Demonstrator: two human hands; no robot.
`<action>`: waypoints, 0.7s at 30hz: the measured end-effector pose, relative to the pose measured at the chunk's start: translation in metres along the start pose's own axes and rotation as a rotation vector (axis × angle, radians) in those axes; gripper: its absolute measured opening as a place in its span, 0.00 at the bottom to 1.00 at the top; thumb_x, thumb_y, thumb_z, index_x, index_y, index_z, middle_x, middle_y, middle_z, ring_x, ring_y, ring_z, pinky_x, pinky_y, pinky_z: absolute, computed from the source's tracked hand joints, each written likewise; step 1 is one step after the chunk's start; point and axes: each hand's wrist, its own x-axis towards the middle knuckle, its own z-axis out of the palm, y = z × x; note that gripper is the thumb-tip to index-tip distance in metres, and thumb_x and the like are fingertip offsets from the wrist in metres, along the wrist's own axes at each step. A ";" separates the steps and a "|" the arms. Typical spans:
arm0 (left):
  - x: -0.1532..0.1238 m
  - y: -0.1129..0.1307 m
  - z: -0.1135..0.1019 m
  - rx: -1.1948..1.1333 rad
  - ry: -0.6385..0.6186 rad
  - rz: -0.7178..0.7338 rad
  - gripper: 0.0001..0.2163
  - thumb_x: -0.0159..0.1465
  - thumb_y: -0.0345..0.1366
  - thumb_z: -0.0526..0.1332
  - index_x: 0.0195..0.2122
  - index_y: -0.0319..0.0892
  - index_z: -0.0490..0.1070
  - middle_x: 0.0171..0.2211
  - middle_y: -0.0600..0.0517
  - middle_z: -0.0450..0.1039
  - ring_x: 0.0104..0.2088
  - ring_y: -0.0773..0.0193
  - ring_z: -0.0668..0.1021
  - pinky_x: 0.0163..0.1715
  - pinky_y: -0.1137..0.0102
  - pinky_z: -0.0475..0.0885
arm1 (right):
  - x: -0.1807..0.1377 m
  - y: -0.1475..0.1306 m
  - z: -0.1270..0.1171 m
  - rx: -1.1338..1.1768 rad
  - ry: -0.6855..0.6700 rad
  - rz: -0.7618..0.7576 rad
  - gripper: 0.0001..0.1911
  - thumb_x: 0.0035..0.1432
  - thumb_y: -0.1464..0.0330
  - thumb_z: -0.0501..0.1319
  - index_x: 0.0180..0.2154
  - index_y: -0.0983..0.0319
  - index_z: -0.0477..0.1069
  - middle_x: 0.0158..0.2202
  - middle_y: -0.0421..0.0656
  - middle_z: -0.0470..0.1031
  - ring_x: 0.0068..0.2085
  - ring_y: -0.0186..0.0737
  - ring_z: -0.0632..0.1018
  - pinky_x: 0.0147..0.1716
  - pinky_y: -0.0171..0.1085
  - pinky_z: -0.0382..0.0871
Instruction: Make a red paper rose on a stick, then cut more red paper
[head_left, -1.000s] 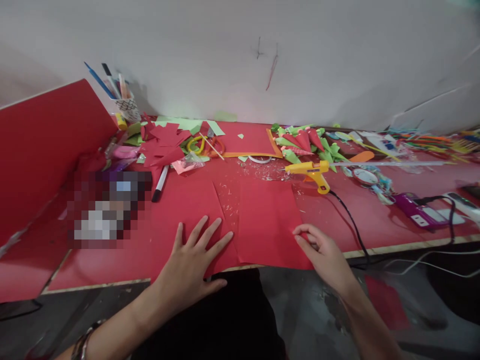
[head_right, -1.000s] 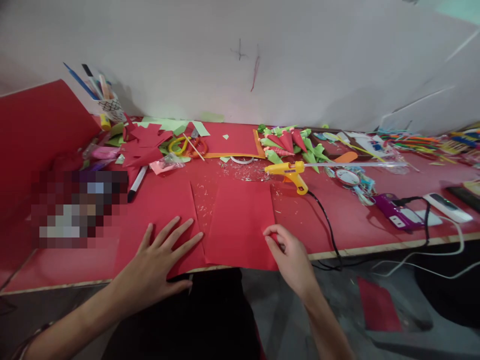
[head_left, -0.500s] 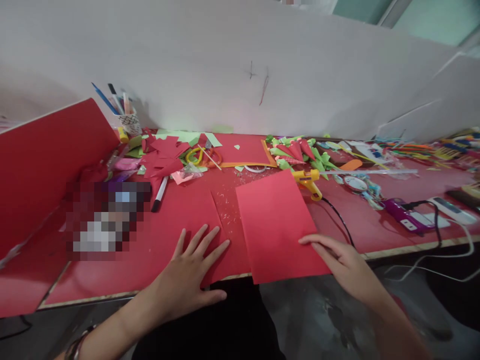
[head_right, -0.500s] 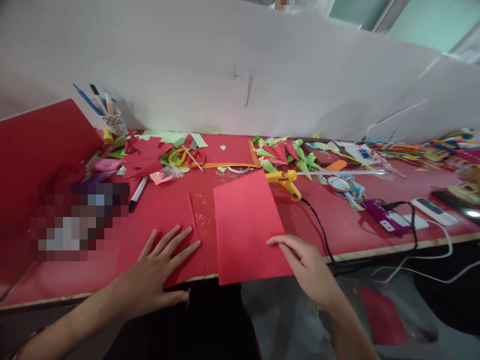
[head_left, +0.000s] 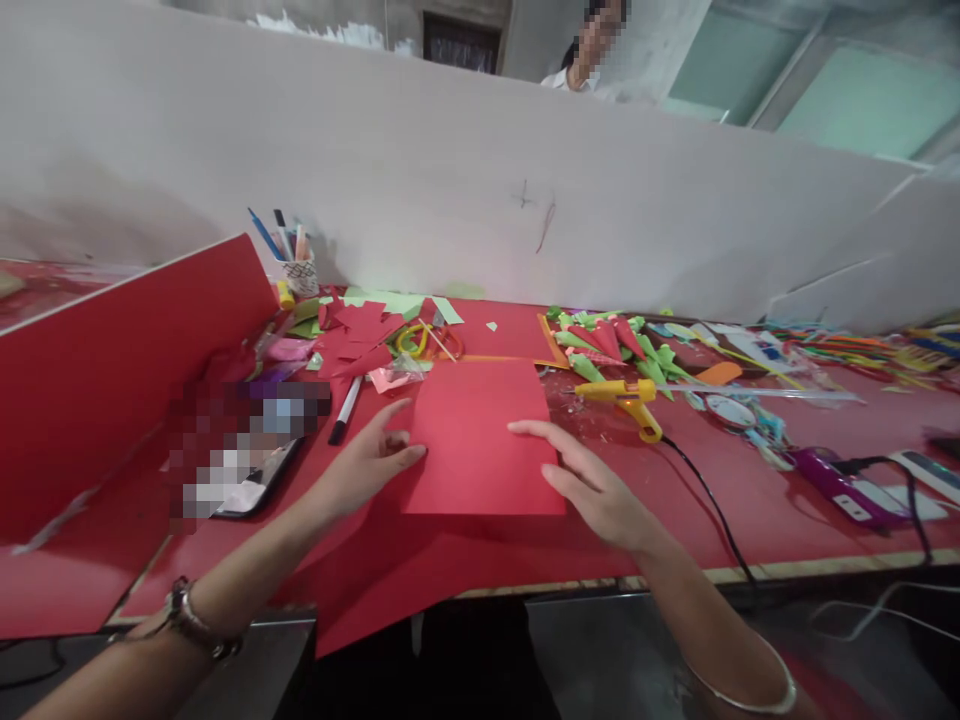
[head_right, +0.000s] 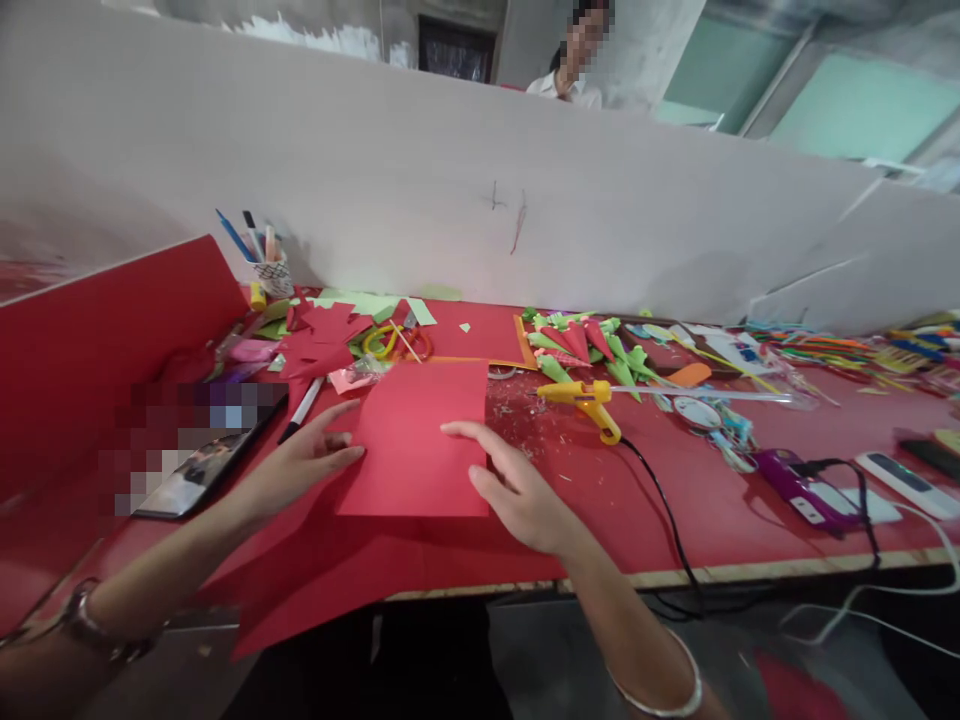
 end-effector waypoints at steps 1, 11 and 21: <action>0.000 -0.003 -0.002 0.001 0.007 -0.006 0.31 0.58 0.40 0.55 0.59 0.37 0.44 0.29 0.54 0.69 0.32 0.66 0.74 0.34 0.68 0.69 | -0.003 0.001 -0.002 -0.003 -0.054 -0.027 0.25 0.53 0.75 0.48 0.53 0.56 0.59 0.55 0.39 0.62 0.55 0.39 0.64 0.54 0.42 0.59; -0.059 -0.025 0.009 0.972 -0.034 0.324 0.34 0.54 0.43 0.58 0.60 0.45 0.45 0.59 0.44 0.52 0.57 0.50 0.59 0.53 0.56 0.59 | -0.037 0.033 -0.004 -0.210 -0.148 0.047 0.23 0.54 0.77 0.49 0.49 0.52 0.64 0.47 0.42 0.69 0.49 0.40 0.70 0.48 0.44 0.65; -0.083 -0.047 0.006 1.273 -0.270 0.537 0.36 0.51 0.22 0.48 0.61 0.53 0.42 0.62 0.56 0.45 0.60 0.60 0.55 0.55 0.61 0.57 | -0.062 0.060 -0.005 -0.373 -0.054 -0.019 0.20 0.55 0.76 0.50 0.41 0.48 0.71 0.52 0.43 0.56 0.54 0.46 0.61 0.51 0.51 0.59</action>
